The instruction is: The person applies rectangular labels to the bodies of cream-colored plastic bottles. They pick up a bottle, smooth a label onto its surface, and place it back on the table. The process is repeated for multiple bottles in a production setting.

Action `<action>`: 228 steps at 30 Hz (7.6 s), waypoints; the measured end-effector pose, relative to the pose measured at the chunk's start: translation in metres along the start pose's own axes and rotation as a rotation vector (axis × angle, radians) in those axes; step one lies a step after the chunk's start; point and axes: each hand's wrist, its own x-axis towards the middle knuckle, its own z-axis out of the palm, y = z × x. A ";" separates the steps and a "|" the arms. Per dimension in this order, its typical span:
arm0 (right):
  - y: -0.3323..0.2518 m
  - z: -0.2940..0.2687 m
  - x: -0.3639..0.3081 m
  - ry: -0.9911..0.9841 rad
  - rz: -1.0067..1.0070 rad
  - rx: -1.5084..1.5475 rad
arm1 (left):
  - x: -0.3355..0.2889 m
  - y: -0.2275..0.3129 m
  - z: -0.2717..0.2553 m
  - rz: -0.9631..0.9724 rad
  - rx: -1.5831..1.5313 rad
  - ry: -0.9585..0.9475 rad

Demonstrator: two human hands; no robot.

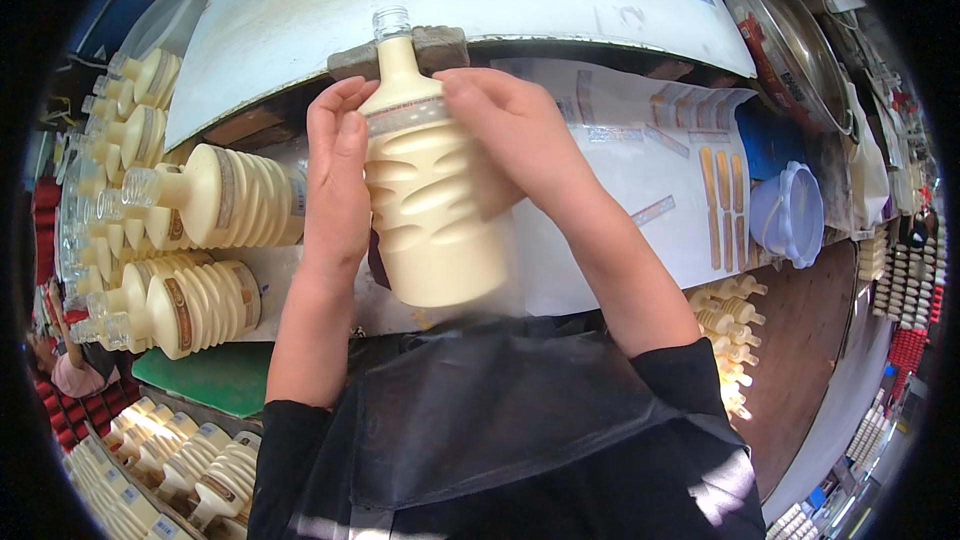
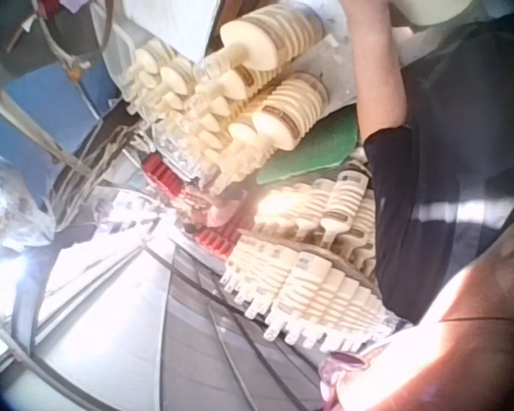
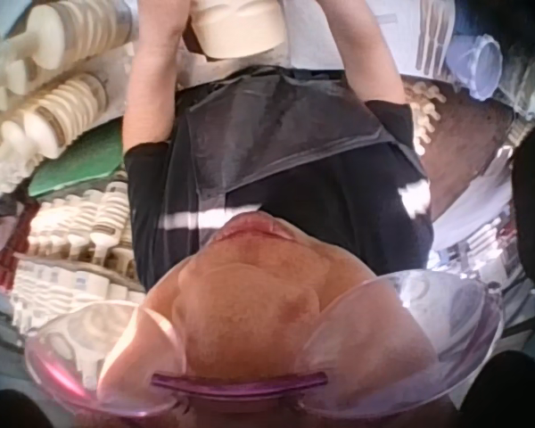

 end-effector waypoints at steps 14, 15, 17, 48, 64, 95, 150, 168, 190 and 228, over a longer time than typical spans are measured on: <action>0.013 0.003 0.002 0.016 -0.030 0.042 | 0.005 0.001 0.008 -0.013 0.255 -0.007; 0.013 0.002 0.002 0.015 -0.019 0.084 | 0.005 0.001 0.008 -0.008 0.254 -0.007; 0.013 0.000 0.003 0.005 0.007 0.164 | 0.005 0.001 0.008 -0.015 0.252 -0.003; -0.019 0.002 -0.014 0.213 -0.337 -0.035 | 0.001 -0.005 0.001 -0.347 -0.422 -0.028; 0.002 0.006 -0.034 0.374 -0.863 -0.721 | -0.001 0.012 0.004 -0.378 -0.574 -0.053; -0.026 0.004 -0.018 0.222 -0.336 -0.494 | -0.001 0.014 0.004 -0.338 -0.554 -0.012; -0.024 0.034 -0.025 0.307 -0.574 -0.689 | 0.000 -0.002 0.000 -0.227 -0.338 -0.005; -0.009 -0.011 -0.031 0.335 -0.120 -0.158 | 0.006 -0.002 0.003 -0.226 -0.083 0.025; -0.015 0.001 0.033 0.280 -0.365 -0.459 | 0.004 -0.001 0.001 -0.284 -0.128 -0.071; 0.005 -0.006 0.019 0.470 -0.364 -0.645 | -0.049 -0.007 0.006 -0.001 0.221 -0.091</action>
